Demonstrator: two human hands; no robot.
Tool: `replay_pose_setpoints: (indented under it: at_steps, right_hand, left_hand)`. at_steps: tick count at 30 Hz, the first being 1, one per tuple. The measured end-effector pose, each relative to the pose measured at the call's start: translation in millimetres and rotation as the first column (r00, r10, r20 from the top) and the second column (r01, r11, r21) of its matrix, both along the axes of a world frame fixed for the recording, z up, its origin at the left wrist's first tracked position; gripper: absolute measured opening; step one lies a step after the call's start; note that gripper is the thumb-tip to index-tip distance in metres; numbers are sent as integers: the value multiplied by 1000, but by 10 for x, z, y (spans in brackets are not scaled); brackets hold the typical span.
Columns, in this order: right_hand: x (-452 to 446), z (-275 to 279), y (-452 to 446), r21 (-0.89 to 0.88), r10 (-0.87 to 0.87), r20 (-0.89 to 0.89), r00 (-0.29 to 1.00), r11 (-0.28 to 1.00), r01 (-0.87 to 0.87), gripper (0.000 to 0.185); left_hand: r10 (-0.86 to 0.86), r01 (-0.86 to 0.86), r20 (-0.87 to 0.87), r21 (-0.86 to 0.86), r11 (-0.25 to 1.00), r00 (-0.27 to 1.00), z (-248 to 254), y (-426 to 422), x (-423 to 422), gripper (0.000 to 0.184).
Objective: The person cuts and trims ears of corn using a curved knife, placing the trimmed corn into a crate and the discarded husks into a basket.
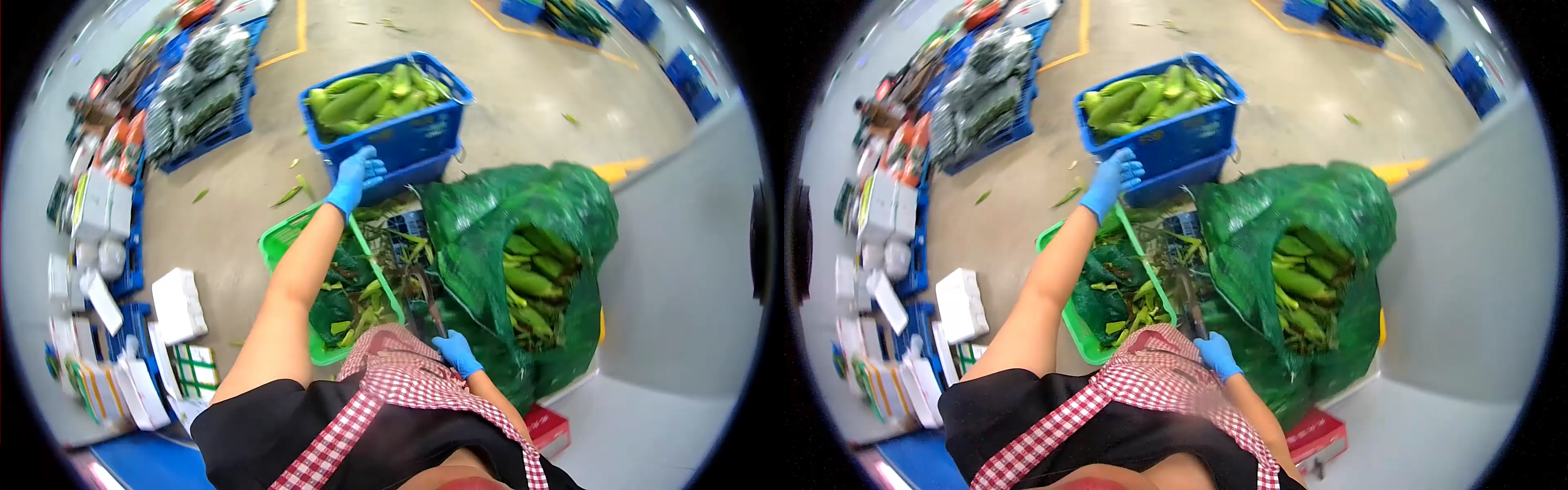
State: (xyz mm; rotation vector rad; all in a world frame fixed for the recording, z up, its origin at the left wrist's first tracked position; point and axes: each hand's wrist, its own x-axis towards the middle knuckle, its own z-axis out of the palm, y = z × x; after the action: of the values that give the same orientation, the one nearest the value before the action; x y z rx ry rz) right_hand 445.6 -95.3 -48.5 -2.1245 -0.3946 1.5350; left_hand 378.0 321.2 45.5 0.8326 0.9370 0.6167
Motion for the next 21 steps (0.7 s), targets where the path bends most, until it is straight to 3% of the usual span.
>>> replay_pose_setpoints:
  at_steps: [1,3,4,5,7,9,11,13,14,17,19,20,21]
  right_hand:
    - [35,-292,-204,38,-12,71,997,999,9,30]
    - [79,-177,-439,73,-112,109,988,992,104,32]
    - [68,-199,-600,76,-190,94,977,980,184,34]
    - [74,-56,-690,3,-303,-34,952,953,303,34]
    - [4,-136,-997,14,-394,10,919,919,394,29]
    - [-123,-243,-1258,-64,-576,-59,815,817,573,24]
    - [-290,-417,-1474,-63,-711,-106,695,703,709,20]
    - [-600,-733,-1801,-38,-786,-141,601,611,790,20]
    - [-801,-952,-1917,-129,-811,-101,576,585,801,20]
    - [-983,-865,-2002,-184,-911,-198,362,397,899,20]
    - [-964,-826,-1985,-331,-954,-282,102,196,923,20]
    - [-1091,-967,-2028,-275,-956,-265,129,203,940,19]
    - [-1218,-1112,-2058,-213,-955,-251,158,214,953,19]
  left_hand:
    - [-116,116,-31,2,993,993,-164,-162,252,32]
    - [-364,363,-98,-36,931,926,-292,-686,720,26]
    - [-467,462,-177,-73,884,866,-458,-894,969,24]
    - [-565,561,-170,-75,825,808,-698,-1116,1238,25]
    - [-699,700,-148,-56,712,699,-1076,-1497,1716,25]
    - [-781,820,-276,54,569,560,-1378,-1991,2235,28]
    - [-737,897,-527,358,258,422,-1946,-2460,2701,38]
    - [-745,919,-562,352,178,360,-2170,-3044,3063,48]
    - [-705,937,-644,339,85,297,-2287,-3276,3230,59]
    - [-454,913,-862,351,-209,227,-2681,-3787,3651,83]
    - [-258,934,-931,308,-182,257,-2883,-4072,3864,87]
    - [-220,905,-902,405,-132,371,-3054,-4104,3910,80]
    - [-275,912,-901,383,-144,335,-3055,-4080,3972,78]
